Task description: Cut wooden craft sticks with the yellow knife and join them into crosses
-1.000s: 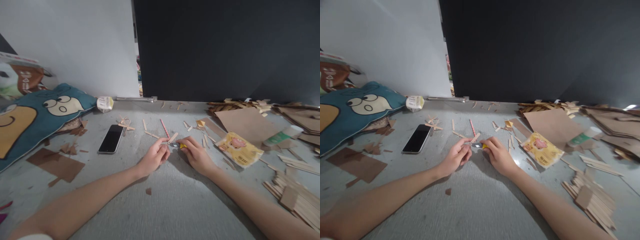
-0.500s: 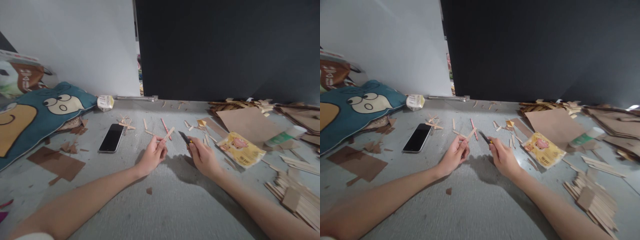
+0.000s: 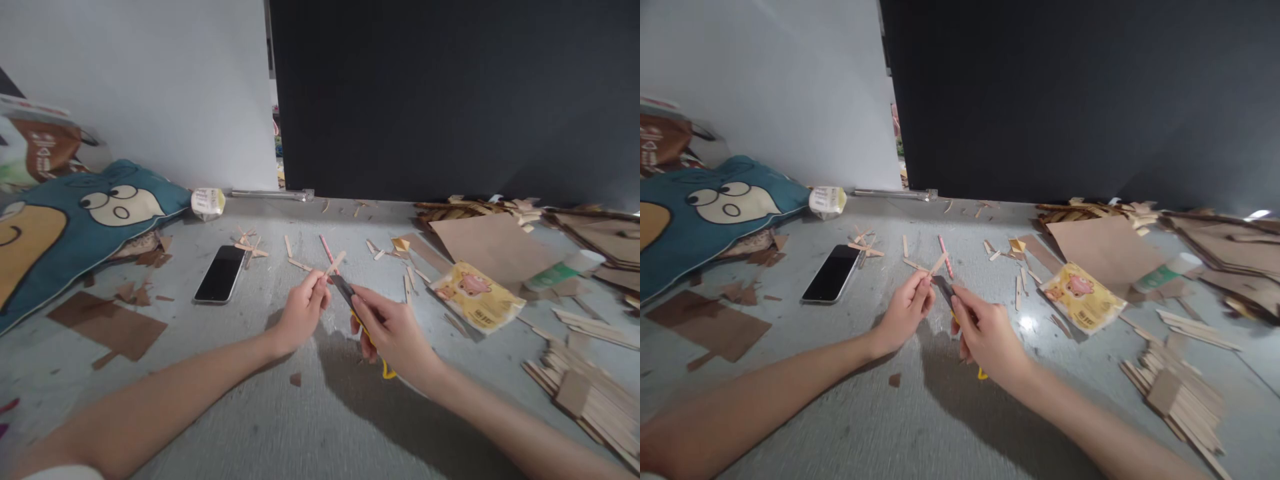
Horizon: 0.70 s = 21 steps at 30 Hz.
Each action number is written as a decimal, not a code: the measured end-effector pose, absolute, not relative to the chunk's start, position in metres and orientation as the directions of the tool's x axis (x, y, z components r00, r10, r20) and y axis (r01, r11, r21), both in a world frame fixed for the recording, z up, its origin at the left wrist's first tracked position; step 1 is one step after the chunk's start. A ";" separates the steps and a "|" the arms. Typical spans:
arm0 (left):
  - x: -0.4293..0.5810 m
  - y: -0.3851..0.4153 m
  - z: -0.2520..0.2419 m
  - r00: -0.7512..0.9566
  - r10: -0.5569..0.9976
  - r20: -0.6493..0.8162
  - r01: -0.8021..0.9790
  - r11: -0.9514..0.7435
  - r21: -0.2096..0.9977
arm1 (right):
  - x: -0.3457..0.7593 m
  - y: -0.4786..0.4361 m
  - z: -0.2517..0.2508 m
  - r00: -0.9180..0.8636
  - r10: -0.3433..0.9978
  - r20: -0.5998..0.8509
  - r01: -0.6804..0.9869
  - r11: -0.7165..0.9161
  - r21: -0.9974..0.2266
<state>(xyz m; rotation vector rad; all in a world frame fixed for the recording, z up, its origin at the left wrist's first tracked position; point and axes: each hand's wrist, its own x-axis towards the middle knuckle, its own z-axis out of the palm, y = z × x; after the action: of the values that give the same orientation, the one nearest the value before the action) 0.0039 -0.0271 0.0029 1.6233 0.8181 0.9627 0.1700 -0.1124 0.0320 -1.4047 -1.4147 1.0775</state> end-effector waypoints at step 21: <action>-0.001 -0.032 0.008 0.461 0.851 0.249 0.339 -0.429 0.837 | 0.170 -0.118 0.043 -0.021 0.995 0.098 0.527 0.094 -0.845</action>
<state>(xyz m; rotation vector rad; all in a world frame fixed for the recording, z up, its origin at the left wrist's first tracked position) -0.0014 -0.0321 0.0083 1.9780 0.9906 0.8901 0.1705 -0.1182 0.0429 -1.5239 -1.6437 0.8125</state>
